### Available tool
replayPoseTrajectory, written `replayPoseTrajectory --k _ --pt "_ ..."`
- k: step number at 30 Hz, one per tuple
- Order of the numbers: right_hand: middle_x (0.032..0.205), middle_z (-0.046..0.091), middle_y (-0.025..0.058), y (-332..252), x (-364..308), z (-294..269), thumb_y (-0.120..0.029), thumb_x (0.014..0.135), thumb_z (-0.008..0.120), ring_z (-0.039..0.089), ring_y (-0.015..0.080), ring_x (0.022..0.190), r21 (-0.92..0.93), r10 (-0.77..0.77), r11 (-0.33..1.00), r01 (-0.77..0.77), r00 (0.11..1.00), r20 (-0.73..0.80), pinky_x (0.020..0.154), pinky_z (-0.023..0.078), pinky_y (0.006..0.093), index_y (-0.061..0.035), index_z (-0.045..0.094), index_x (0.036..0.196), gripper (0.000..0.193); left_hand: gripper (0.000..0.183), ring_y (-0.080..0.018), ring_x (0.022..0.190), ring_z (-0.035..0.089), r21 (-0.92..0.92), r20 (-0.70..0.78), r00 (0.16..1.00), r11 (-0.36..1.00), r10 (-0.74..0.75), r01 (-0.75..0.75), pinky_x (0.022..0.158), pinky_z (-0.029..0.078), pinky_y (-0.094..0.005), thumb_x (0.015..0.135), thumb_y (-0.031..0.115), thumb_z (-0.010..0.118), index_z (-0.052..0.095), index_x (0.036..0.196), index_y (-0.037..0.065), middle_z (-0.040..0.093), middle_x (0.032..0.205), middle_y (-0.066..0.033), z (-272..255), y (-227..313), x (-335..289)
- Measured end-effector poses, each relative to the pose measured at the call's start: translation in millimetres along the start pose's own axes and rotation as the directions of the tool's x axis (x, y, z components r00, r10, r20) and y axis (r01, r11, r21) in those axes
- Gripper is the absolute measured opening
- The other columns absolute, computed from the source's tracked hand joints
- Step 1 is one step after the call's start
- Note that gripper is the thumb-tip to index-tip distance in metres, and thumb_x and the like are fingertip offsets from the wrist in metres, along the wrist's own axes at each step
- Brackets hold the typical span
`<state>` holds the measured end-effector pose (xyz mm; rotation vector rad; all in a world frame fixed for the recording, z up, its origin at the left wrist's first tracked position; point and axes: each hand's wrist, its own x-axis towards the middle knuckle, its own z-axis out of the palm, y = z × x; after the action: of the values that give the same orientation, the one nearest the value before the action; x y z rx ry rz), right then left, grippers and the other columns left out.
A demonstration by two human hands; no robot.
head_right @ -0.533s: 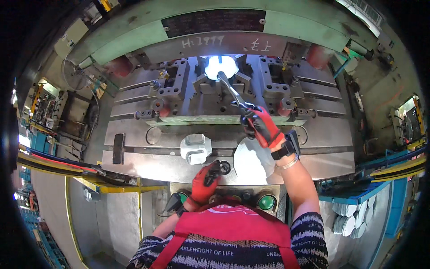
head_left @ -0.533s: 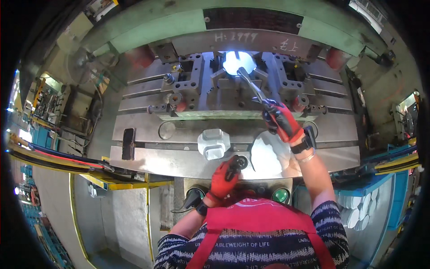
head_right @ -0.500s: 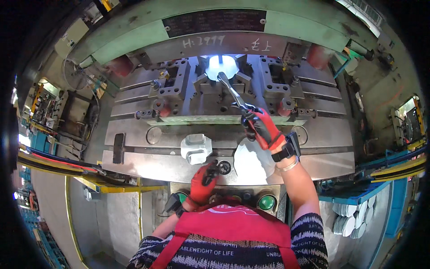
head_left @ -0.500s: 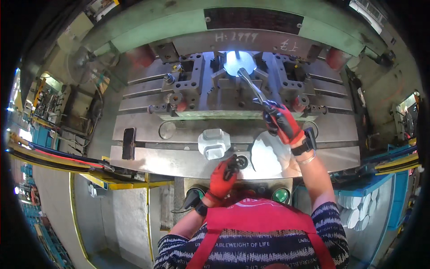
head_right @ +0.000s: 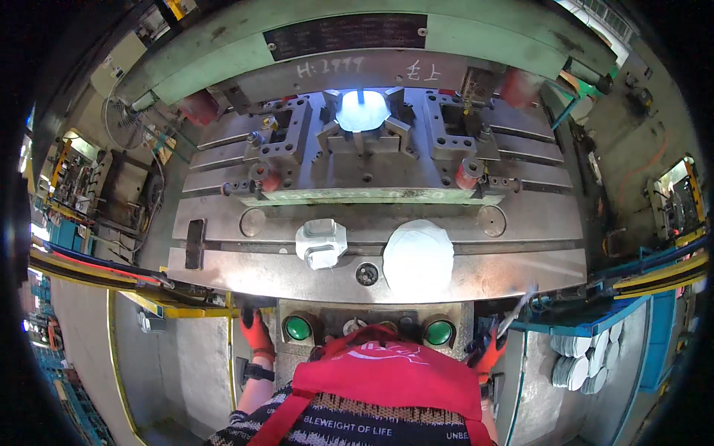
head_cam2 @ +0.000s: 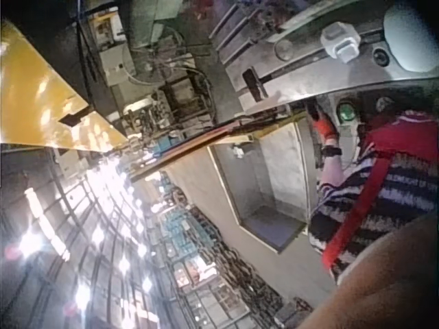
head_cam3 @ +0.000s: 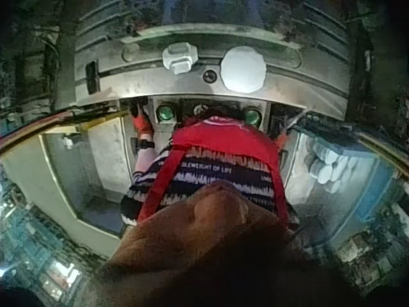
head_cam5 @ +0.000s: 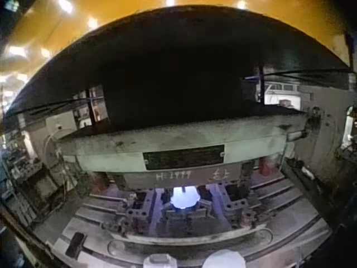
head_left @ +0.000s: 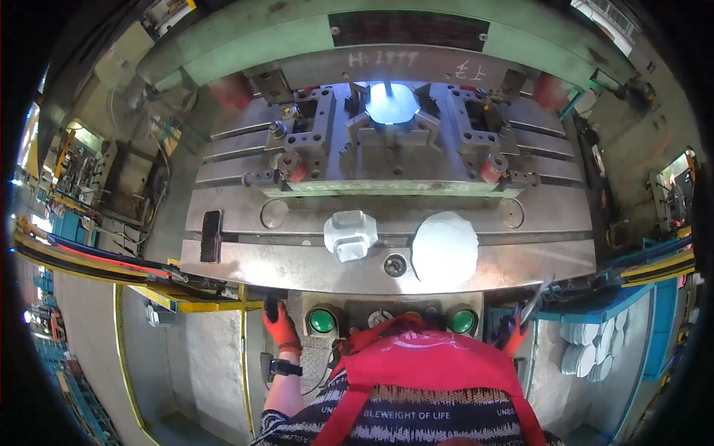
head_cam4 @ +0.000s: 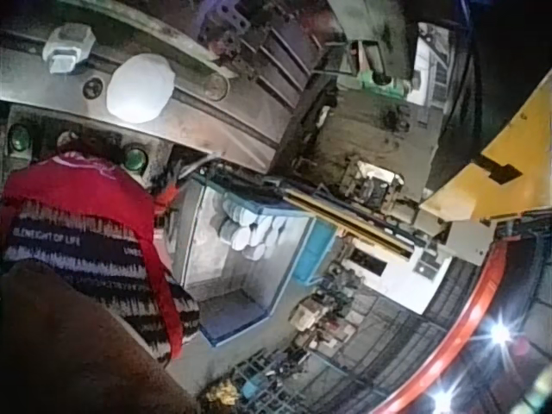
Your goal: Operating a hydraulic metal press to shape flat metal pieces into formed parts.
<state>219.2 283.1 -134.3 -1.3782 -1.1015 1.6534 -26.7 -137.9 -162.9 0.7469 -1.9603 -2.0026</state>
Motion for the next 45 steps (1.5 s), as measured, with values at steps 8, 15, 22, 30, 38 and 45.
replayPoseTrajectory --k 8,15,22,30,38,45 --pt "0.09 0.065 0.0096 182.3 78.6 -99.0 -0.028 0.073 0.076 0.061 0.0175 0.075 -0.773 0.237 0.633 -0.035 0.96 0.15 0.066 0.048 0.0314 -0.0007 0.054 0.112 0.052 0.065 -0.0176 0.102 0.054 0.433 0.4 0.807 0.866 -0.434 0.25 0.085 0.045 -0.0286 0.078 0.011 0.07 0.035 0.133 0.001 0.055 0.115 -0.0088 -31.4 -73.2 -7.9" --pt "0.09 0.065 0.0067 123.3 24.3 -32.4 -0.009 0.063 0.082 0.061 0.0158 0.078 -0.35 0.187 0.932 -0.095 0.953 0.237 0.068 0.049 0.0305 -0.0025 0.057 0.104 0.049 0.071 -0.029 0.105 0.055 0.556 0.374 0.907 0.829 -0.193 -0.053 0.088 0.045 -0.0365 0.07 0.016 0.074 0.039 0.129 -0.001 0.054 0.117 -0.0181 -36.5 -139.9 13.7" --pt "0.091 0.065 0.0077 141.2 39.9 -46.0 -0.018 0.063 0.083 0.061 0.0173 0.078 -0.595 0.239 0.798 -0.097 0.957 0.164 0.07 0.049 0.0322 -0.0018 0.057 0.102 0.049 0.075 -0.0327 0.11 0.053 0.538 0.351 0.917 0.842 -0.191 -0.031 0.092 0.043 -0.0377 0.067 0.021 0.076 0.041 0.13 -0.001 0.053 0.12 -0.0225 -25.9 -118.8 1.2" --pt "0.09 0.064 0.0069 114.6 24.5 -29.6 -0.016 0.063 0.083 0.061 0.0164 0.077 -0.541 0.163 0.841 -0.002 0.955 0.249 0.069 0.05 0.0307 -0.0014 0.057 0.1 0.048 0.074 -0.0321 0.113 0.052 0.567 0.326 0.925 0.823 -0.194 -0.027 0.094 0.042 -0.0366 0.067 0.017 0.075 0.04 0.129 -0.004 0.051 0.124 -0.0229 -26.5 -112.8 0.0" --pt "0.087 0.065 0.0059 115.9 23.9 -29.5 -0.01 0.065 0.08 0.062 0.0151 0.074 -0.488 0.093 0.871 0.057 0.956 0.279 0.065 0.05 0.0306 -0.0015 0.058 0.1 0.043 0.071 -0.029 0.113 0.052 0.446 0.377 0.901 0.895 -0.213 0.025 0.093 0.043 -0.0354 0.07 0.014 0.072 0.039 0.13 -0.005 0.049 0.124 -0.0216 -32.6 -129.5 7.3" --pt "0.085 0.065 0.0058 93.8 14.5 -19.9 -0.005 0.069 0.077 0.063 0.0146 0.073 -0.517 0.184 0.856 -0.015 0.943 0.278 0.066 0.051 0.0292 -0.0008 0.059 0.099 0.035 0.075 -0.0273 0.115 0.05 0.516 0.321 0.918 0.856 -0.231 0.035 0.092 0.043 -0.0351 0.069 0.014 0.074 0.036 0.131 -0.006 0.047 0.128 -0.0213 -26.7 -109.2 -3.1"
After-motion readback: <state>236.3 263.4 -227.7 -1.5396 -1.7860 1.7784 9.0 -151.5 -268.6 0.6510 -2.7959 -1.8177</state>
